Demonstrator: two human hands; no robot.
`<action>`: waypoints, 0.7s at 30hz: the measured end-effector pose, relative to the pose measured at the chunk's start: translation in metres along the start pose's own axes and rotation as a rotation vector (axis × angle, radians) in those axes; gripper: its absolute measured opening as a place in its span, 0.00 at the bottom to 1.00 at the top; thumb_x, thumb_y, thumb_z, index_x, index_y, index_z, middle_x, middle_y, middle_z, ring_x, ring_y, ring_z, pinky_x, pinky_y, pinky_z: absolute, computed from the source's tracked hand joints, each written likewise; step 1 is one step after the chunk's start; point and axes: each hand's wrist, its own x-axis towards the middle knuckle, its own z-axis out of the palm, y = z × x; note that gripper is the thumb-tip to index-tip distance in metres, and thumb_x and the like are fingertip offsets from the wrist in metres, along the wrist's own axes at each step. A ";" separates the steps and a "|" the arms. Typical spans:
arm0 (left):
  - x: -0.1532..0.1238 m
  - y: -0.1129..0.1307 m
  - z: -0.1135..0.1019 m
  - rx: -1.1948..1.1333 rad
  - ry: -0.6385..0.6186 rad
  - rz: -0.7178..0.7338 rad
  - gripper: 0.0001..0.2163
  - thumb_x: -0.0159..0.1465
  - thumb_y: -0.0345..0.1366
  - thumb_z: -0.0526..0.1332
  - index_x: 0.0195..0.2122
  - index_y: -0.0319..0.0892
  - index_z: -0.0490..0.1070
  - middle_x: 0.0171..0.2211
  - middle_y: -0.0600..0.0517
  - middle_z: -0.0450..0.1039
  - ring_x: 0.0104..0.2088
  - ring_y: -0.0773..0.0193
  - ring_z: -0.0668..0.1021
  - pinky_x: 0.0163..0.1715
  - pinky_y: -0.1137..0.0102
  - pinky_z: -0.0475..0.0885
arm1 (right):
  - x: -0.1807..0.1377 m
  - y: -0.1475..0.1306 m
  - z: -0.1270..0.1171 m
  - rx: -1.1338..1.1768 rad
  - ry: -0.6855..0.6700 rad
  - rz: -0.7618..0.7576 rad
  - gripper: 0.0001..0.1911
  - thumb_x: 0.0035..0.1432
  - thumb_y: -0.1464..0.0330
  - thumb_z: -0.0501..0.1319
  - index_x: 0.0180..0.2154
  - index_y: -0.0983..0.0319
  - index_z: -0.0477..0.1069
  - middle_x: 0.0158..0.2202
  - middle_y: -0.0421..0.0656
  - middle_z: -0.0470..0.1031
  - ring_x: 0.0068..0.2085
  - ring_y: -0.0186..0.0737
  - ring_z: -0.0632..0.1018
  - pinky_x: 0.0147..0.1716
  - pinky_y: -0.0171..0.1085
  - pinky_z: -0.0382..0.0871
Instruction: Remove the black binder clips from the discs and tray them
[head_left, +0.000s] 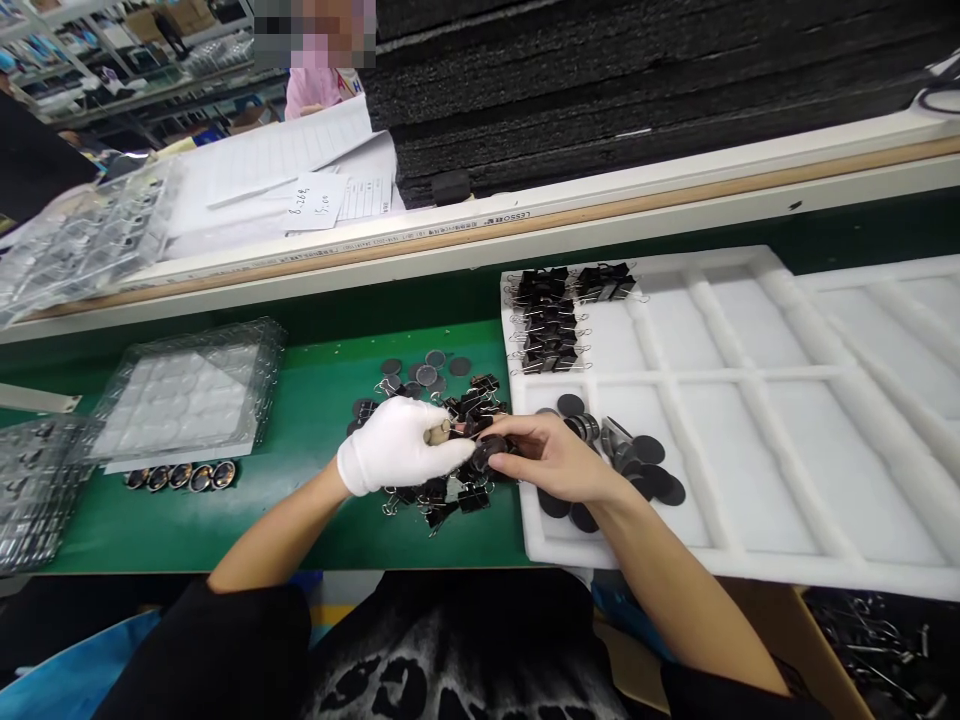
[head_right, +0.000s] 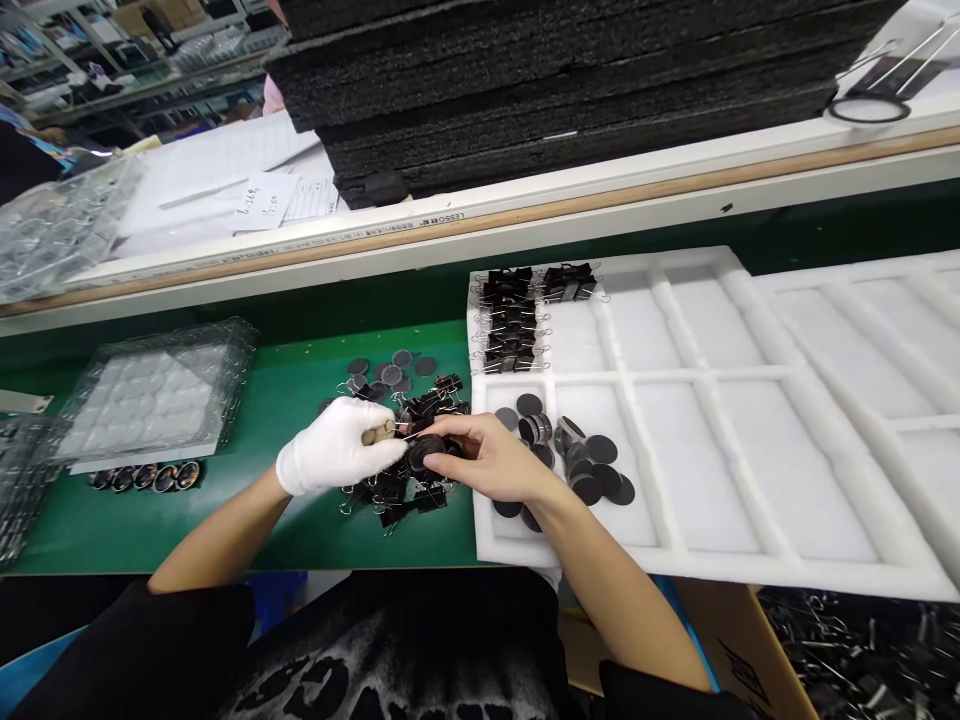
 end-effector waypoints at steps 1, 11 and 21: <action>-0.001 0.001 0.001 0.003 -0.010 0.005 0.19 0.60 0.44 0.61 0.18 0.43 0.55 0.15 0.59 0.54 0.19 0.71 0.57 0.22 0.72 0.55 | 0.000 0.001 -0.001 -0.024 -0.029 0.004 0.12 0.60 0.61 0.69 0.45 0.58 0.82 0.41 0.44 0.81 0.41 0.40 0.80 0.42 0.39 0.75; -0.011 -0.006 -0.009 -0.030 -0.142 -0.015 0.20 0.64 0.43 0.57 0.18 0.43 0.51 0.15 0.60 0.50 0.19 0.73 0.54 0.19 0.73 0.52 | -0.004 -0.007 -0.018 -0.331 0.103 0.007 0.14 0.66 0.60 0.62 0.51 0.55 0.78 0.53 0.45 0.79 0.54 0.47 0.79 0.54 0.47 0.73; -0.015 0.000 -0.011 -0.095 -0.319 0.025 0.22 0.65 0.43 0.57 0.19 0.43 0.49 0.15 0.59 0.52 0.18 0.73 0.56 0.19 0.73 0.52 | -0.005 -0.008 -0.021 -0.418 -0.043 0.058 0.12 0.63 0.59 0.66 0.46 0.55 0.80 0.46 0.42 0.83 0.45 0.45 0.82 0.45 0.40 0.76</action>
